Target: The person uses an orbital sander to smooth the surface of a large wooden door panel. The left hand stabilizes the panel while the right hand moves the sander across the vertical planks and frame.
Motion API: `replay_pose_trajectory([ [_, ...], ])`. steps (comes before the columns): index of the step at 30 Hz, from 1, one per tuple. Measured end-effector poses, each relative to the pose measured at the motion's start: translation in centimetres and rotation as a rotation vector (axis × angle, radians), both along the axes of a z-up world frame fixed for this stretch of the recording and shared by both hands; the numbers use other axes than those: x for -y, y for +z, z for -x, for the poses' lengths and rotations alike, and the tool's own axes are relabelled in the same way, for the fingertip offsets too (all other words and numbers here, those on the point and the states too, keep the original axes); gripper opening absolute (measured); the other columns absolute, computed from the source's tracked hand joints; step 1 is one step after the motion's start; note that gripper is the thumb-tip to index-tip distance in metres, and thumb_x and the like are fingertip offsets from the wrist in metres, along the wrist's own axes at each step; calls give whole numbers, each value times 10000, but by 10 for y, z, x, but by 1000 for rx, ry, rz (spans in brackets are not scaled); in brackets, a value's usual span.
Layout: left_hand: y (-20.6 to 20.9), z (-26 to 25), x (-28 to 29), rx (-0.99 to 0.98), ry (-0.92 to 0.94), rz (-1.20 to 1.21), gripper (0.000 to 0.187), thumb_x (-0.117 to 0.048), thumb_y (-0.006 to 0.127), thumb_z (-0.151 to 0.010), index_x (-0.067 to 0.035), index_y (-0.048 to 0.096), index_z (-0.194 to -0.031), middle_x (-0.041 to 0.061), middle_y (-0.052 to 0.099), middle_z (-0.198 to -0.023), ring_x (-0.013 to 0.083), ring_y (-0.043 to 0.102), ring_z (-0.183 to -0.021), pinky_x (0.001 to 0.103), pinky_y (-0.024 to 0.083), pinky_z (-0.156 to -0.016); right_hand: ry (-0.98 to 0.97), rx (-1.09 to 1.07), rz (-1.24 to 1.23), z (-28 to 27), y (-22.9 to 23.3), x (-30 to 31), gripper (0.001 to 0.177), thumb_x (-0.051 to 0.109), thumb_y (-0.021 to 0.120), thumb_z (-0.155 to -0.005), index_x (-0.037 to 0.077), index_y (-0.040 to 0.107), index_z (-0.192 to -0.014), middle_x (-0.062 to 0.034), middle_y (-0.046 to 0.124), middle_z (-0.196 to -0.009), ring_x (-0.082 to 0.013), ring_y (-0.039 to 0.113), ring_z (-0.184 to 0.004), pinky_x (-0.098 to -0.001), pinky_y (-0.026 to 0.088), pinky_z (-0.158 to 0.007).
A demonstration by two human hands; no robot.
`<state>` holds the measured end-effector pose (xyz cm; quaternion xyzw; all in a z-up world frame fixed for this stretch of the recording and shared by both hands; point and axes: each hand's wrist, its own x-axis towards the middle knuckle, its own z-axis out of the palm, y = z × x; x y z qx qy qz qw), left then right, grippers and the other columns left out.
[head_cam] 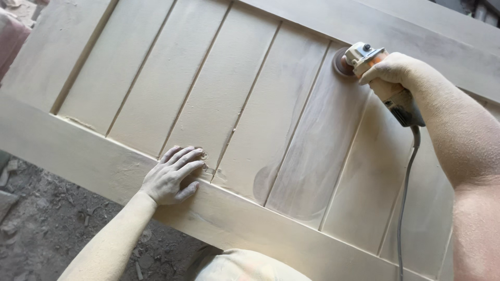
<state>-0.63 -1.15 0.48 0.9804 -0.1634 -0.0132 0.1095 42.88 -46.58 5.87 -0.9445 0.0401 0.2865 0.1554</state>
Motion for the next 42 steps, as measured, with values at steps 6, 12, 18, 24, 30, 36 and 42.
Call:
replay_pose_trajectory([
  [6, 4, 1, 2, 3, 2, 4, 593, -490, 589, -886, -185, 505, -1388, 67, 405, -1561, 248, 326, -1470, 447, 176, -1247, 295, -49, -13, 58, 13, -8, 491, 237, 837, -629, 130, 784, -1106, -147, 731, -1015, -293, 705, -962, -417, 564, -835],
  [12, 1, 2, 2, 46, -16, 17, 585, -471, 582, -872, -165, 517, -1366, 74, 411, -1552, 249, 329, -1466, 462, 179, -1248, 285, -231, -31, 208, 21, 4, 414, 129, 887, -629, 104, 770, -1025, -120, 809, -1012, -250, 735, -957, -364, 545, -941],
  [18, -3, 1, 0, 52, -19, 9, 580, -468, 576, -880, -160, 524, -1368, 82, 423, -1543, 249, 335, -1462, 467, 178, -1252, 304, -239, -3, 221, 7, 23, 455, 205, 899, -606, 113, 755, -1028, -114, 796, -982, -258, 737, -922, -363, 564, -913],
  [24, -3, 1, -1, 38, -12, 14, 588, -472, 585, -881, -162, 520, -1376, 80, 422, -1551, 247, 330, -1469, 466, 182, -1249, 134, -40, -51, 88, -15, 35, 514, 272, 919, -591, -5, 777, -1001, -180, 758, -952, -292, 706, -868, -403, 560, -798],
  [30, 0, 1, 0, 31, 11, 29, 597, -477, 590, -891, -160, 521, -1393, 79, 424, -1553, 249, 330, -1466, 463, 186, -1238, -114, -42, -172, 9, -9, 33, 615, 256, 878, -615, 14, 715, -1156, -244, 730, -985, -364, 719, -861, -472, 595, -745],
  [36, 1, 2, 1, 48, -4, 57, 578, -467, 601, -889, -150, 543, -1369, 79, 435, -1552, 249, 338, -1470, 464, 199, -1243, -272, -18, -158, 35, -13, 69, 610, 272, 880, -638, 58, 702, -1181, -233, 712, -1042, -355, 693, -891, -494, 572, -795],
  [42, 3, 3, 3, 43, 1, 52, 587, -457, 606, -873, -143, 535, -1364, 87, 426, -1543, 248, 334, -1462, 467, 192, -1233, 84, -78, -73, 144, -15, 82, 464, 228, 911, -593, 40, 803, -1003, -159, 787, -958, -252, 715, -880, -400, 571, -812],
])
